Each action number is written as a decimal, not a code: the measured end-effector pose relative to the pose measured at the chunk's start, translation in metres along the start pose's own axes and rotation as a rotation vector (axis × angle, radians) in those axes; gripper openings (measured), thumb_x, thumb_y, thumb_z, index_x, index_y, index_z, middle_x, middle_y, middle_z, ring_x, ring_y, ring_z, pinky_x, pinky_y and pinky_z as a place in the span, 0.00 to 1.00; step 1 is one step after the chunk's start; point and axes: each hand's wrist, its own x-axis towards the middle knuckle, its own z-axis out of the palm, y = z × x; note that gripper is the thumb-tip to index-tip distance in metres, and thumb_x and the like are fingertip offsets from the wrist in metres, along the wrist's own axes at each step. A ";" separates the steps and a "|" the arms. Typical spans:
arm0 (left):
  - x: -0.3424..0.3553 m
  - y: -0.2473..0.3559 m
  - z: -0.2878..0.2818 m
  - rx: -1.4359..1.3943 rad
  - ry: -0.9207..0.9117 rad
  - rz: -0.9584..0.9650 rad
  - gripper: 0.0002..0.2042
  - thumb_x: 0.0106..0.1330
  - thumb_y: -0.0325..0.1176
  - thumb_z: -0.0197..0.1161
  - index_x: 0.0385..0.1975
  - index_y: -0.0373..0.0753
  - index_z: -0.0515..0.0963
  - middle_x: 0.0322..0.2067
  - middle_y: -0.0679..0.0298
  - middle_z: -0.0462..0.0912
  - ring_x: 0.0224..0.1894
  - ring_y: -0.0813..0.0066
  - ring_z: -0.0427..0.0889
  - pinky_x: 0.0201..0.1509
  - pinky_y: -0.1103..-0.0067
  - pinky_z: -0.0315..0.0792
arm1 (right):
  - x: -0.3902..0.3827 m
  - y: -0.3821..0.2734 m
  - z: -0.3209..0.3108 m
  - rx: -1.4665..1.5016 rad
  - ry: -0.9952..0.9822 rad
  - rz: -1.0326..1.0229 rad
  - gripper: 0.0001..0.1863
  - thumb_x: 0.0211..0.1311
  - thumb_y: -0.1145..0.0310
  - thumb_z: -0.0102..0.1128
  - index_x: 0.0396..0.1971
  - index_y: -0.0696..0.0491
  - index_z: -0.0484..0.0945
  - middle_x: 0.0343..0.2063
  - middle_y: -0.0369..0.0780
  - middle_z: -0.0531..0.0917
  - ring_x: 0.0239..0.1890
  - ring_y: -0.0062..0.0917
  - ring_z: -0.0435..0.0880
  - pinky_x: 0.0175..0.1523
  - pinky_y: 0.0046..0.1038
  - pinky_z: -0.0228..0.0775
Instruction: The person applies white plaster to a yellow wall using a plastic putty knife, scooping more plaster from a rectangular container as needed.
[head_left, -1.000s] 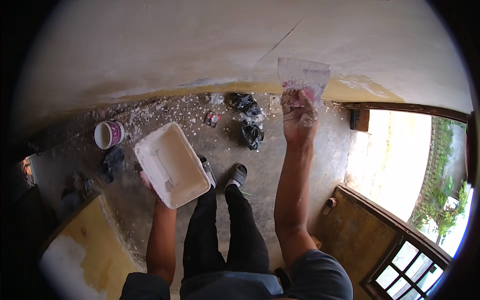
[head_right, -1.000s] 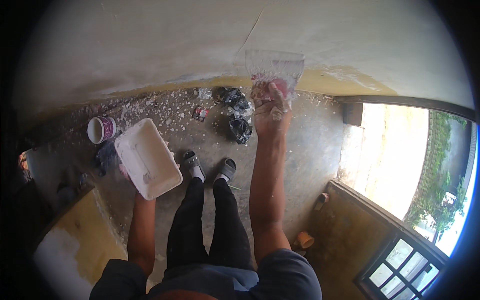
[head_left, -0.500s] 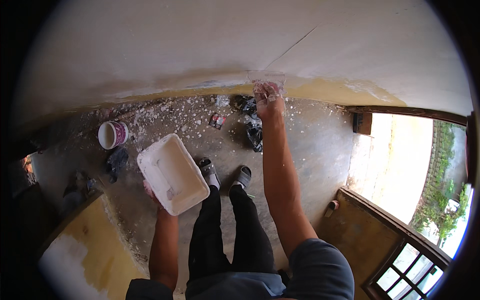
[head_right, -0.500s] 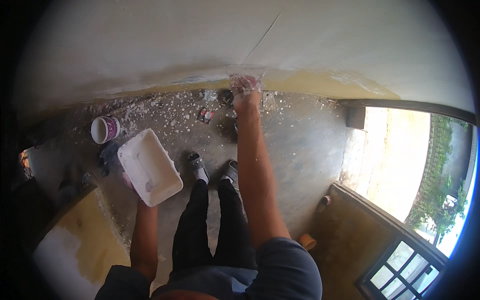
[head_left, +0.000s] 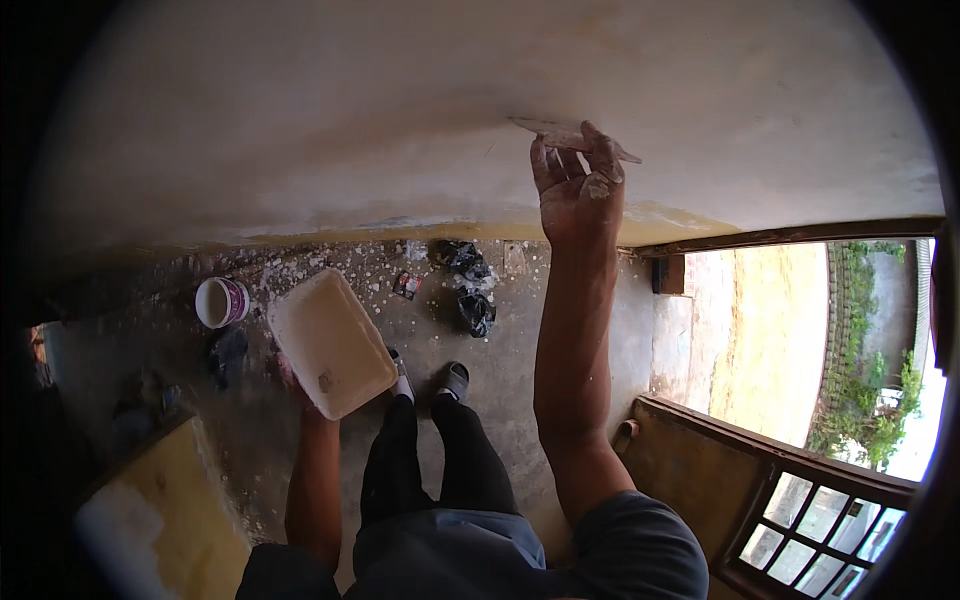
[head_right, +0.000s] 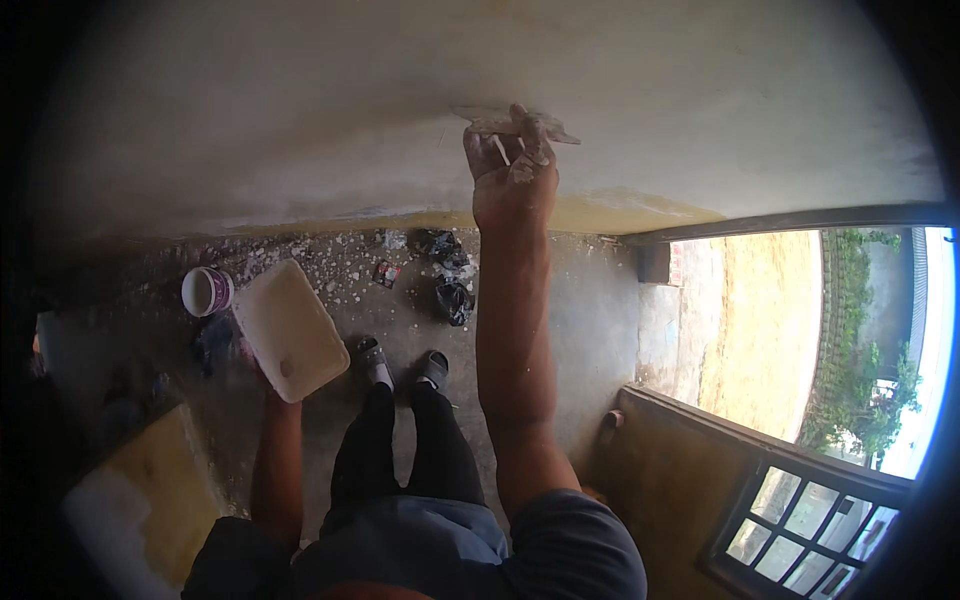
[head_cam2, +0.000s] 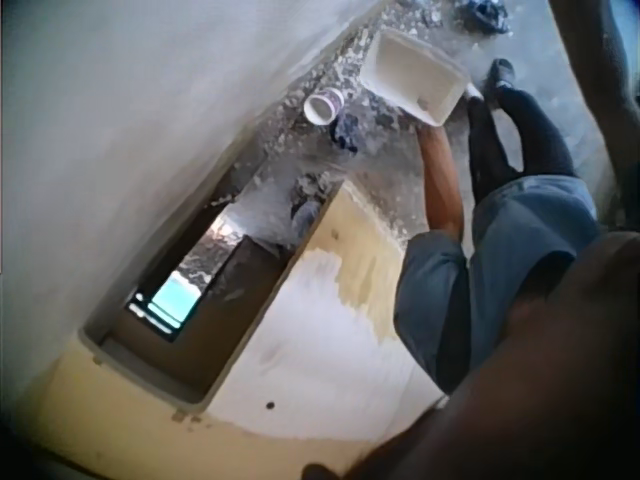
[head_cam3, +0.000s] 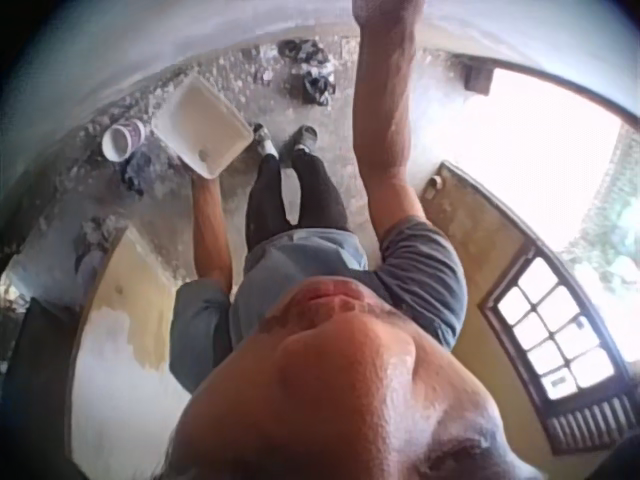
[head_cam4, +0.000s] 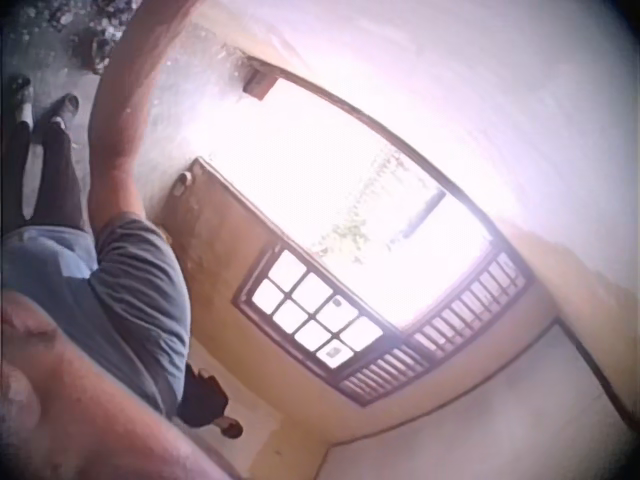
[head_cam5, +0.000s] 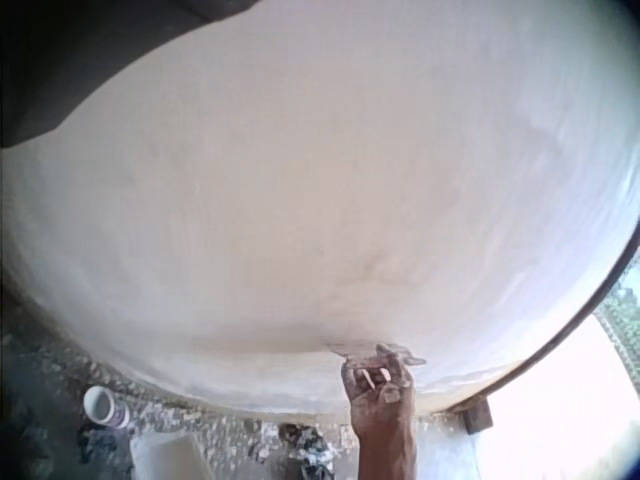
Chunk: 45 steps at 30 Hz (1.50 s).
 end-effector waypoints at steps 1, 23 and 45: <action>-0.001 -0.001 0.006 -0.008 -0.007 -0.011 0.45 0.51 0.62 0.63 0.66 0.46 0.55 0.63 0.56 0.60 0.64 0.50 0.61 0.64 0.50 0.59 | -0.011 -0.015 0.012 0.000 -0.018 -0.012 0.10 0.62 0.67 0.56 0.37 0.58 0.70 0.38 0.44 0.72 0.43 0.36 0.75 0.50 0.38 0.75; 0.017 -0.093 -0.033 -0.099 -0.082 -0.241 0.54 0.47 0.64 0.65 0.70 0.50 0.40 0.69 0.48 0.42 0.67 0.38 0.50 0.64 0.38 0.43 | 0.177 0.225 -0.432 -0.111 0.565 0.395 0.05 0.55 0.78 0.54 0.31 0.52 0.74 0.32 0.40 0.78 0.40 0.33 0.78 0.49 0.40 0.75; 0.021 -0.067 0.008 -0.081 -0.084 -0.337 0.54 0.48 0.62 0.68 0.70 0.52 0.40 0.69 0.46 0.40 0.67 0.37 0.50 0.64 0.37 0.42 | 0.054 0.023 -0.207 0.022 -0.106 -0.069 0.08 0.61 0.71 0.51 0.37 0.59 0.73 0.36 0.43 0.79 0.43 0.34 0.79 0.52 0.40 0.74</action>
